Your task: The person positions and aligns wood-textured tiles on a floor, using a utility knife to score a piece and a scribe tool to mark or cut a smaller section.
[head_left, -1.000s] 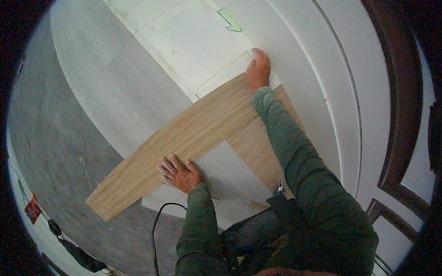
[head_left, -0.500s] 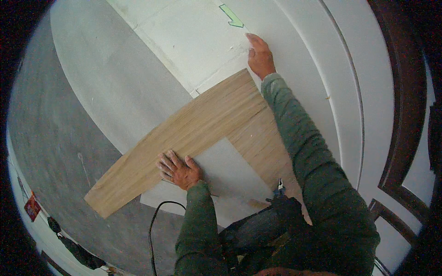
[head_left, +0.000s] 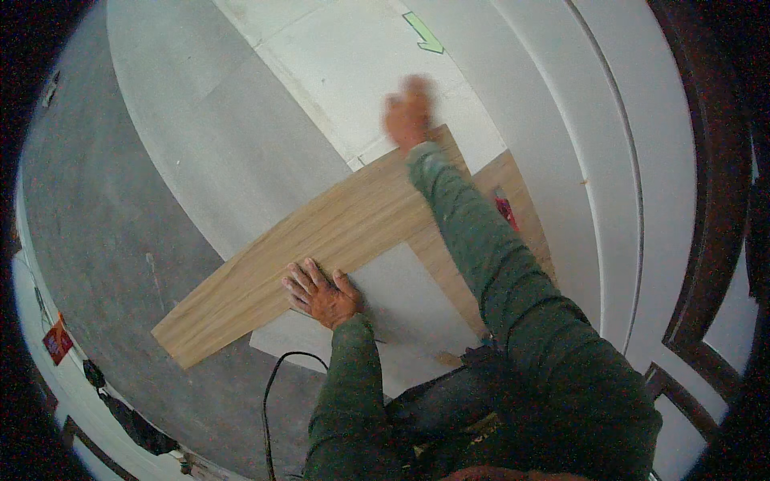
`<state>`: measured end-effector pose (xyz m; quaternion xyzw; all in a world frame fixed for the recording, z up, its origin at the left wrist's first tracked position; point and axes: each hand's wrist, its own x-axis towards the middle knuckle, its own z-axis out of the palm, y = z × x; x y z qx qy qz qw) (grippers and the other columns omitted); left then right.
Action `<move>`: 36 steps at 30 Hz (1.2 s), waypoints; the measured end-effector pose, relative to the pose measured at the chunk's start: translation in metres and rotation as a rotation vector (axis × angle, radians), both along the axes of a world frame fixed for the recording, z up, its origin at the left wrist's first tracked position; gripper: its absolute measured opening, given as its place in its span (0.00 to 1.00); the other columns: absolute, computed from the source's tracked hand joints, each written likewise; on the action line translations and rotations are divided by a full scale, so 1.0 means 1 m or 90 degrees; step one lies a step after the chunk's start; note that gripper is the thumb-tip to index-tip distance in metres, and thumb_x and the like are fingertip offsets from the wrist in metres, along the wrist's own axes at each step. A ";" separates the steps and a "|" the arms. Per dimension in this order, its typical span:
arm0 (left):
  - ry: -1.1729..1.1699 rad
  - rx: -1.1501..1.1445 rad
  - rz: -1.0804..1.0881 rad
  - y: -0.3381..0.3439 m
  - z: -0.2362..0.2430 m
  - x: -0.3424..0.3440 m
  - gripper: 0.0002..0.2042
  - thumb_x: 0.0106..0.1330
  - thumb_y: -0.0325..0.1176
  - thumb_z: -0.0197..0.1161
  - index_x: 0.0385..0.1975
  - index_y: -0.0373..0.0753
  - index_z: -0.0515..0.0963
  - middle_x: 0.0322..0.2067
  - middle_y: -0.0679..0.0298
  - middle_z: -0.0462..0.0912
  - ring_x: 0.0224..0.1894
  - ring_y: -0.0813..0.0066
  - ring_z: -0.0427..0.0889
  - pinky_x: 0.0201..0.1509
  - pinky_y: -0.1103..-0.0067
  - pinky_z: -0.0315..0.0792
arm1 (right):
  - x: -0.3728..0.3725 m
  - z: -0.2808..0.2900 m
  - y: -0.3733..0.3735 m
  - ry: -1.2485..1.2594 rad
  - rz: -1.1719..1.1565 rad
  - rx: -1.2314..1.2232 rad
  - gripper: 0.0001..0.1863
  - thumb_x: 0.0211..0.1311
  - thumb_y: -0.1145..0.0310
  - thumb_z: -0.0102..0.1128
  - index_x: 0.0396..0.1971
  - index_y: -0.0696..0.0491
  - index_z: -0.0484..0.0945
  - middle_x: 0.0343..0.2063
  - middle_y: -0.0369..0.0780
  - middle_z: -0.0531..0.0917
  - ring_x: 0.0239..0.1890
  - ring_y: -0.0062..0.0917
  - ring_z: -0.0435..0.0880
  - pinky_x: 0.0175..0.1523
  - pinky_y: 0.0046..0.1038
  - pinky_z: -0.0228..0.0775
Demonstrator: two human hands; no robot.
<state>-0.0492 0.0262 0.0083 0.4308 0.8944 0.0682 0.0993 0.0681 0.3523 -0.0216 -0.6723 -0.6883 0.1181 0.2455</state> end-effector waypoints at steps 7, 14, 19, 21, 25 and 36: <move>-0.022 -0.005 0.028 -0.014 0.001 -0.020 0.30 0.62 0.48 0.52 0.63 0.43 0.66 0.69 0.53 0.55 0.72 0.45 0.46 0.71 0.52 0.39 | -0.075 0.098 -0.085 0.743 0.340 -0.245 0.18 0.68 0.70 0.49 0.55 0.58 0.74 0.55 0.45 0.77 0.58 0.27 0.74 0.63 0.29 0.63; 0.004 -0.035 0.010 -0.010 0.007 -0.017 0.31 0.61 0.50 0.52 0.63 0.42 0.66 0.69 0.54 0.55 0.72 0.46 0.46 0.71 0.52 0.38 | -0.014 0.035 -0.048 -0.302 -0.013 0.000 0.29 0.67 0.64 0.48 0.63 0.65 0.59 0.61 0.59 0.65 0.63 0.45 0.67 0.67 0.38 0.57; 0.003 0.006 0.013 -0.006 0.008 -0.020 0.30 0.62 0.50 0.52 0.63 0.43 0.66 0.69 0.54 0.55 0.72 0.47 0.46 0.71 0.52 0.39 | -0.130 0.028 -0.111 0.014 0.731 -0.038 0.20 0.68 0.61 0.47 0.54 0.57 0.74 0.60 0.53 0.70 0.64 0.48 0.65 0.69 0.42 0.53; 0.006 -0.018 0.028 -0.013 0.007 -0.025 0.30 0.62 0.50 0.52 0.63 0.43 0.66 0.69 0.54 0.55 0.72 0.46 0.46 0.71 0.52 0.39 | -0.155 0.069 -0.139 0.366 0.666 -0.065 0.19 0.67 0.62 0.51 0.54 0.55 0.74 0.60 0.52 0.69 0.65 0.45 0.64 0.69 0.42 0.52; 0.008 -0.037 0.023 -0.012 0.011 -0.022 0.31 0.62 0.50 0.52 0.63 0.42 0.66 0.69 0.55 0.54 0.72 0.46 0.46 0.71 0.52 0.39 | -0.090 0.061 -0.083 0.462 0.261 -0.080 0.29 0.66 0.62 0.54 0.64 0.56 0.62 0.63 0.52 0.65 0.67 0.46 0.60 0.71 0.41 0.49; -0.009 -0.062 0.033 -0.007 0.015 -0.025 0.30 0.64 0.50 0.49 0.64 0.40 0.65 0.69 0.52 0.55 0.71 0.44 0.48 0.70 0.51 0.41 | -0.109 0.053 -0.103 0.395 0.676 -0.056 0.15 0.66 0.67 0.53 0.50 0.57 0.76 0.51 0.48 0.79 0.56 0.38 0.76 0.64 0.38 0.61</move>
